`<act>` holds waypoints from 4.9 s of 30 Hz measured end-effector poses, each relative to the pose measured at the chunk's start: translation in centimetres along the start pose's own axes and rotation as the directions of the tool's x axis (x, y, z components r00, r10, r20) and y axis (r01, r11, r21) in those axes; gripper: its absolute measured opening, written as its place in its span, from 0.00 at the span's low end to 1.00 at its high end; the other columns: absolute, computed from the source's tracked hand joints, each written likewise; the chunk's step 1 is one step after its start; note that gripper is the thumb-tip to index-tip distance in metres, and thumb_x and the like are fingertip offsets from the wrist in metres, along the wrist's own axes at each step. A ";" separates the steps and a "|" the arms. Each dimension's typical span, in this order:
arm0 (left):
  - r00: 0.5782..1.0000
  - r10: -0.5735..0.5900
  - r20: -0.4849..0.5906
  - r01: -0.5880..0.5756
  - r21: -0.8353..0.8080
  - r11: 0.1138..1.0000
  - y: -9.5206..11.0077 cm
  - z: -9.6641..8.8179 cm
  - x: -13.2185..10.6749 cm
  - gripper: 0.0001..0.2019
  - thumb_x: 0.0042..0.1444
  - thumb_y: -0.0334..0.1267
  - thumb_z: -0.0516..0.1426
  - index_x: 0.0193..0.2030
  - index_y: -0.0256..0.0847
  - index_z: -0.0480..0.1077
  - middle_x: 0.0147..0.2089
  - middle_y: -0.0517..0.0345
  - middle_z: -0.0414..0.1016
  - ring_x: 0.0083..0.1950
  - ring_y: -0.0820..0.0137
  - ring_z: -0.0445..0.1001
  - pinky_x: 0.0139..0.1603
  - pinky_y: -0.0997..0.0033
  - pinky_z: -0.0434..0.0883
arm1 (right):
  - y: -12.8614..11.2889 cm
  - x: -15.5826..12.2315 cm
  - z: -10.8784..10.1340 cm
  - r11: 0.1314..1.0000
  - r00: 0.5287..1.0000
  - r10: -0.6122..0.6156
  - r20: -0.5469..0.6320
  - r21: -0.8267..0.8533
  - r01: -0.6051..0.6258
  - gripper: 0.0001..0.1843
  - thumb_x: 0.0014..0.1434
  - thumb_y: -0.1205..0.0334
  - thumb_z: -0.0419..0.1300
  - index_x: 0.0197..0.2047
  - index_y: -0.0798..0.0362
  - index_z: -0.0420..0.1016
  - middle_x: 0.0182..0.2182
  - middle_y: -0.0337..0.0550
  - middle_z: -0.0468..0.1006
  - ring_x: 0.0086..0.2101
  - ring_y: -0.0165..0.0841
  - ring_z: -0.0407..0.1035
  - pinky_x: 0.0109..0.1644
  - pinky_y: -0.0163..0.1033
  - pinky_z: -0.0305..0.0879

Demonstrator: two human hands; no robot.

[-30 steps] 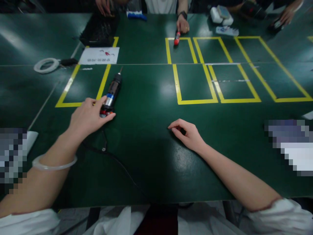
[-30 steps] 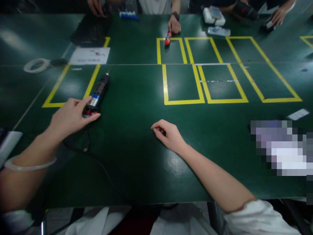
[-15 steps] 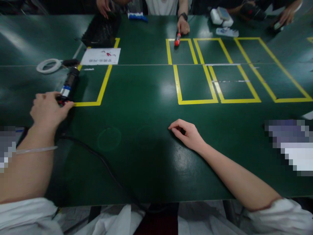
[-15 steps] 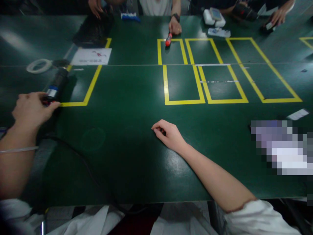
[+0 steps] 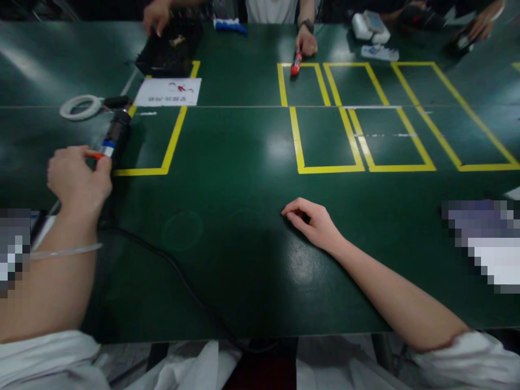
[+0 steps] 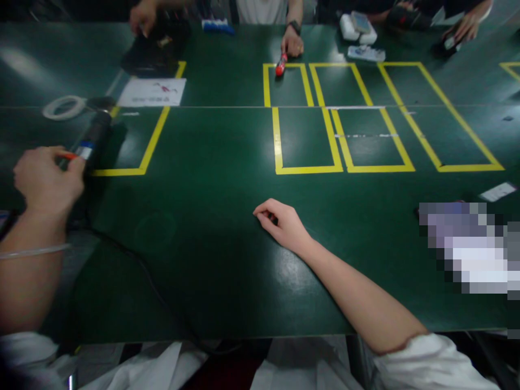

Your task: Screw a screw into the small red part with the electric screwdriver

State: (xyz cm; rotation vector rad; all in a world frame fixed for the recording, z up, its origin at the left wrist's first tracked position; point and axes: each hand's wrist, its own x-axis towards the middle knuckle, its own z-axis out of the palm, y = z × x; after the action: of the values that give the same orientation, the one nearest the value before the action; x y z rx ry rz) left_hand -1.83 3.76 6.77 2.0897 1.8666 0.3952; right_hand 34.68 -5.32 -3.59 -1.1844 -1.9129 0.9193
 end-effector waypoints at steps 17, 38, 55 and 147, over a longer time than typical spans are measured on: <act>0.785 0.537 0.309 -0.183 -0.712 0.678 10.3 12.6 -2.6 0.28 0.67 0.45 0.52 0.71 0.36 0.56 0.37 0.55 0.76 0.39 0.71 0.75 0.44 0.71 0.71 | 0.2 -0.1 0.4 0.985 0.999 0.033 -0.008 0.167 -0.031 0.10 0.63 0.64 0.59 0.49 0.51 0.71 0.37 0.42 0.79 0.34 0.30 0.72 0.38 0.37 0.68; 0.814 0.534 0.230 -0.179 -0.775 0.606 10.1 14.2 -3.8 0.14 0.61 0.44 0.59 0.48 0.37 0.67 0.44 0.52 0.75 0.44 0.70 0.76 0.47 0.69 0.73 | -0.4 -0.1 0.4 0.995 1.000 -0.018 -0.017 0.101 0.020 0.06 0.60 0.64 0.63 0.41 0.51 0.72 0.34 0.41 0.77 0.31 0.29 0.70 0.36 0.36 0.68; 0.811 0.555 0.186 -0.292 -0.693 0.659 10.1 14.2 -3.9 0.11 0.63 0.43 0.58 0.47 0.38 0.69 0.44 0.53 0.75 0.44 0.70 0.76 0.47 0.69 0.74 | -0.5 0.0 0.2 0.989 0.998 -0.056 -0.004 0.137 0.056 0.09 0.60 0.66 0.61 0.45 0.50 0.72 0.40 0.44 0.76 0.35 0.31 0.70 0.38 0.39 0.69; 0.777 0.622 0.098 -0.507 -0.490 0.710 10.3 13.9 -4.3 0.10 0.66 0.42 0.54 0.47 0.37 0.69 0.42 0.54 0.76 0.43 0.70 0.76 0.46 0.71 0.71 | -0.2 0.0 0.2 0.992 0.998 -0.053 -0.018 0.110 0.055 0.07 0.60 0.66 0.62 0.43 0.51 0.72 0.40 0.44 0.75 0.36 0.32 0.70 0.38 0.39 0.69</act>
State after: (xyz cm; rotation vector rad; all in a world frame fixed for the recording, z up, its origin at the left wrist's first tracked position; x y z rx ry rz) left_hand 12.64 -2.21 -1.70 2.2093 0.8323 0.5867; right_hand 34.44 -5.44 -3.51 -1.0668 -1.8483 0.9715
